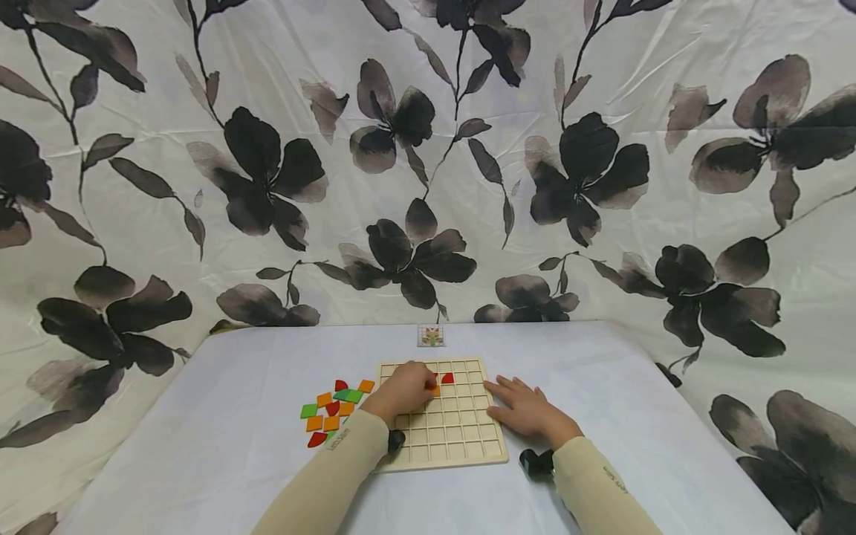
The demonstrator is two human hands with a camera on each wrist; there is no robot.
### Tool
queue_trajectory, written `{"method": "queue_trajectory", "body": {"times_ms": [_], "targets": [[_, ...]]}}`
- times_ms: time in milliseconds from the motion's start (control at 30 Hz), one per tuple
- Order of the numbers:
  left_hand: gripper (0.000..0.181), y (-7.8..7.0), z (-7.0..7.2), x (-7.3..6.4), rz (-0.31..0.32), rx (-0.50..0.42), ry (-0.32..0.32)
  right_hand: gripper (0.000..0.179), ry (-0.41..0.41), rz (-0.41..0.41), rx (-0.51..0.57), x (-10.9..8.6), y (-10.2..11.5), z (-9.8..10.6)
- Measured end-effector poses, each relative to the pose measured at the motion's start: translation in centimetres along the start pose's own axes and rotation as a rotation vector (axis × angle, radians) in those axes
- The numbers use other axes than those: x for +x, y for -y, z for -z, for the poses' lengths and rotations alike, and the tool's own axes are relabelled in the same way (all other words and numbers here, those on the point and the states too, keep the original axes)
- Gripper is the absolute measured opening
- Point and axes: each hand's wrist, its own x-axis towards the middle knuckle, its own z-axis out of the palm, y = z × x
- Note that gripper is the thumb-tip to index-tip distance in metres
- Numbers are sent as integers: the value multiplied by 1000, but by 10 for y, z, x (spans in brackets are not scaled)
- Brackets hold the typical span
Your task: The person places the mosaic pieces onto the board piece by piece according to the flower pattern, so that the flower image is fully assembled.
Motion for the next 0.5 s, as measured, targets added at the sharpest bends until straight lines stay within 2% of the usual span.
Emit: {"method": "queue_trajectory", "body": {"times_ms": [167, 300, 400, 500], "targets": [[15, 0, 0, 2, 5, 5, 13, 55, -3, -4, 1, -2, 1, 2], [18, 4, 1, 0, -2, -31, 18, 56, 2, -6, 5, -3, 2, 2], [22, 9, 3, -3, -2, -52, -4, 56, 3, -5, 4, -3, 2, 2], [22, 15, 11, -7, 8, -51, -52, 56, 3, -1, -3, -2, 2, 2]]}}
